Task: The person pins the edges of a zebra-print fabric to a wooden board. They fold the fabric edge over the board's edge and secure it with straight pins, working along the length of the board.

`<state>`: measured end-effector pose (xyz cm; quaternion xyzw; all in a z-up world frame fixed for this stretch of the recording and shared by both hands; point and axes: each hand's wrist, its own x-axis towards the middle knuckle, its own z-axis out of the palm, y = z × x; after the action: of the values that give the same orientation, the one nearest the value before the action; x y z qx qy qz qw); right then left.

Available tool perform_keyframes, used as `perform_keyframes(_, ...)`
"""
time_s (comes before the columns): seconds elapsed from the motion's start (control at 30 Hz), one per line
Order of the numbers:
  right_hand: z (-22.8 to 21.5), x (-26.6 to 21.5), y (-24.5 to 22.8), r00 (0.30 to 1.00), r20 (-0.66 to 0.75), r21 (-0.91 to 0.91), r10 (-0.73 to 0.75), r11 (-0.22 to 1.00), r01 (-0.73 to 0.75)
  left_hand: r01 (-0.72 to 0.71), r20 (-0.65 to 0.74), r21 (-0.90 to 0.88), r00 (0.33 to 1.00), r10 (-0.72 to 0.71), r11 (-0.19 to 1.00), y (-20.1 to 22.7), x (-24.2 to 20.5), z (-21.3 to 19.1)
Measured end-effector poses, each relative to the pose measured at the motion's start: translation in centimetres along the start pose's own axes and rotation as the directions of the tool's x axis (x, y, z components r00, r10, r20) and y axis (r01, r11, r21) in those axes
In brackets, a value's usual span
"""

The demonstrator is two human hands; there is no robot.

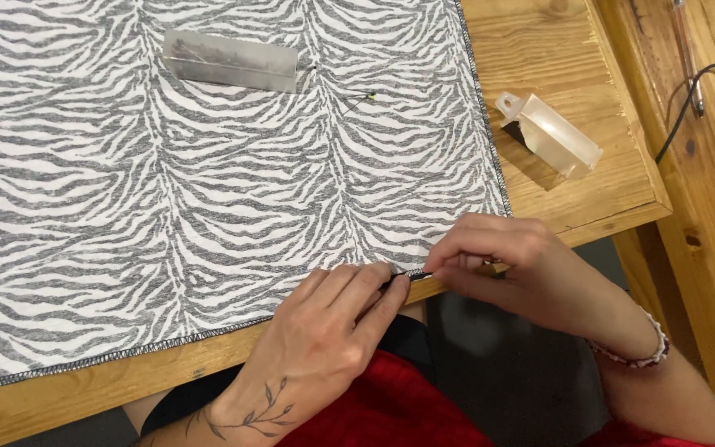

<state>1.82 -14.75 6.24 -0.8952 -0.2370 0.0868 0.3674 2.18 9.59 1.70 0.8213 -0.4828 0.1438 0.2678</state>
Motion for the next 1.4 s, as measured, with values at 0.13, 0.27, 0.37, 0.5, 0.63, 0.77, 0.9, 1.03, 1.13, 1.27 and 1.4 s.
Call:
perform_keyframes(0.13,0.2,0.1,0.5,0.999,-0.038,-0.017,-0.026,1.000,0.025,0.022,-0.008,-0.114,1.000,-0.023,0.993,0.0,-0.1,-0.3)
perform_keyframes(0.27,0.2,0.5,0.6,1.000,0.011,-0.038,-0.017,0.999,0.017,0.039,-0.014,-0.137,0.999,-0.041,0.990,0.3,-0.1,-0.6)
perform_keyframes(0.37,-0.2,0.9,0.0,0.999,0.047,-0.052,0.011,0.999,-0.009,0.051,-0.037,-0.097,0.998,-0.055,0.994,0.4,-0.1,-0.7)
perform_keyframes(0.5,-0.1,0.9,0.1,0.999,0.041,-0.101,-0.012,0.995,0.016,0.062,-0.032,-0.104,0.997,-0.066,0.993,0.5,-0.2,-0.8)
perform_keyframes(0.63,-0.3,0.9,0.1,0.997,0.073,-0.081,-0.010,0.997,0.016,0.066,-0.059,-0.037,0.996,-0.068,0.997,0.9,-0.4,-0.5)
perform_keyframes(0.77,0.1,0.9,0.5,0.997,0.078,-0.133,-0.019,0.991,0.029,0.078,-0.054,-0.009,0.995,-0.079,0.997,1.3,-0.5,-0.4)
perform_keyframes(0.9,0.3,1.1,0.4,0.996,0.086,-0.192,0.009,0.981,0.007,0.093,-0.082,-0.010,0.992,-0.094,0.996,1.4,-0.4,-0.4)
perform_keyframes(1.03,0.2,1.4,0.4,0.989,0.147,-0.186,0.034,0.983,-0.006,0.073,-0.132,-0.026,0.988,-0.076,0.997,1.3,-0.6,-0.2)
perform_keyframes(1.13,0.4,1.5,0.4,0.987,0.149,-0.158,0.052,0.987,-0.028,0.071,-0.126,-0.024,0.989,-0.073,0.997,1.3,-0.9,0.0)
perform_keyframes(1.27,0.6,1.9,0.4,0.983,0.157,-0.119,0.093,0.990,-0.075,0.080,-0.110,-0.020,0.991,-0.082,0.997,1.3,-1.2,0.1)
perform_keyframes(1.4,0.8,2.0,0.3,0.988,0.145,-0.106,0.058,0.993,-0.043,0.088,-0.105,-0.025,0.990,-0.090,0.996,1.3,-1.5,0.4)
